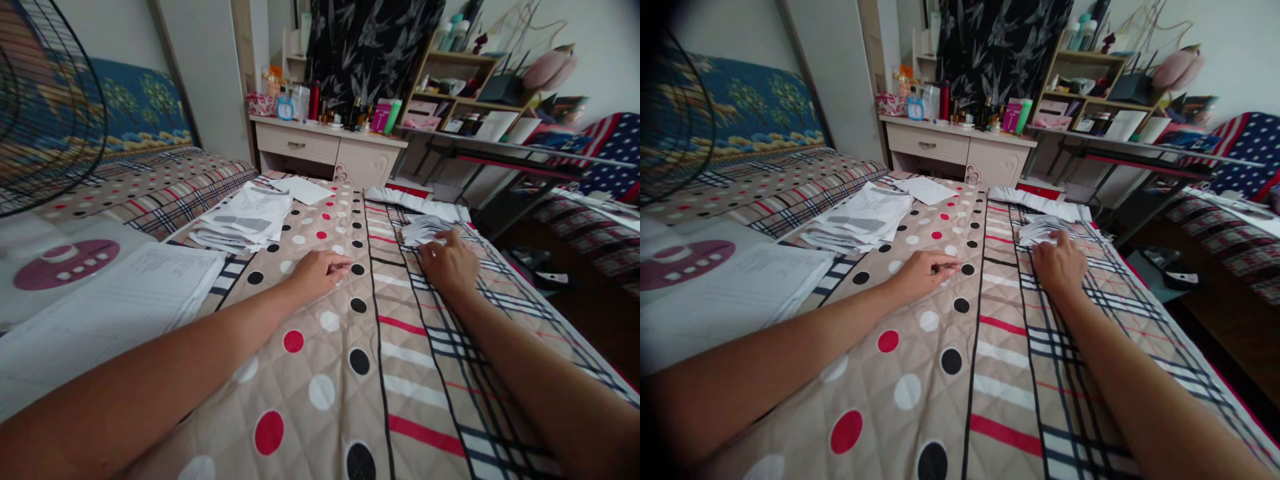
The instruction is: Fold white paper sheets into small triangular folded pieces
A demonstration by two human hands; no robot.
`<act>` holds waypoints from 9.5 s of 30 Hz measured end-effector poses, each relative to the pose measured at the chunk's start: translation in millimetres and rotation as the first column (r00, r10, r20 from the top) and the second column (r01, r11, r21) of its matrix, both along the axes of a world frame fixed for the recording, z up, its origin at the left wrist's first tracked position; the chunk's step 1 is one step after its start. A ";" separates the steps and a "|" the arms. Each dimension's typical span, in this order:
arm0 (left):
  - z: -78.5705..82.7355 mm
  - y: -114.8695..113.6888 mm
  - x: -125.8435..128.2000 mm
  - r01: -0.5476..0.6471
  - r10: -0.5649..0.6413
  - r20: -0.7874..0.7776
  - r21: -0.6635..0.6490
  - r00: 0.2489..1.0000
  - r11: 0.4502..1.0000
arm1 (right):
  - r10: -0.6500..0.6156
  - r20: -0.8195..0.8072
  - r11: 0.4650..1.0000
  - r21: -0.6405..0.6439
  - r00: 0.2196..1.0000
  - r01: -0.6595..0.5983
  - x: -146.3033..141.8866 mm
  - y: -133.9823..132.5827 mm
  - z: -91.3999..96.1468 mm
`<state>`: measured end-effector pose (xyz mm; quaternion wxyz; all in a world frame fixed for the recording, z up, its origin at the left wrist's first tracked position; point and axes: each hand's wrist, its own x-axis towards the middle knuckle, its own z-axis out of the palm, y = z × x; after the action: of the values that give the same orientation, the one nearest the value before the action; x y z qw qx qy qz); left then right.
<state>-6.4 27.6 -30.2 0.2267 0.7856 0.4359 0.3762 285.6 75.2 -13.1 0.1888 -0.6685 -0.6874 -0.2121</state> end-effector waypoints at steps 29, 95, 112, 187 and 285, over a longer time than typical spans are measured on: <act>40.3 55.2 -164.7 -0.585 0.417 -0.603 -0.105 0.681 0.804 | 0.443 -0.587 0.804 -0.075 0.678 -0.590 -127.4 -50.5 -12.1; 26.7 -86.0 -60.3 0.481 -0.296 -0.557 0.220 0.776 0.849 | 0.644 -0.566 0.557 -0.112 0.514 -0.823 -36.8 -137.5 6.4; 30.1 -55.1 -36.9 0.335 -0.333 -0.118 -0.009 0.935 0.942 | 0.407 -0.772 0.675 -0.106 0.489 -0.730 -43.1 -133.4 14.7; 33.2 -58.0 13.9 0.187 0.265 0.597 -0.586 0.757 0.788 | 0.127 -0.991 0.902 0.128 -0.030 -0.413 -73.8 -104.1 19.4; 31.3 -49.7 7.3 0.250 0.126 0.511 -0.603 0.850 0.758 | 0.237 -0.934 0.887 0.096 0.267 -0.451 -83.5 -116.7 12.7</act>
<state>0.9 -22.1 1.0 0.6067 0.5393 0.4328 0.3920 202.2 -41.6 -0.4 0.5204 -0.5162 -0.6023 0.3162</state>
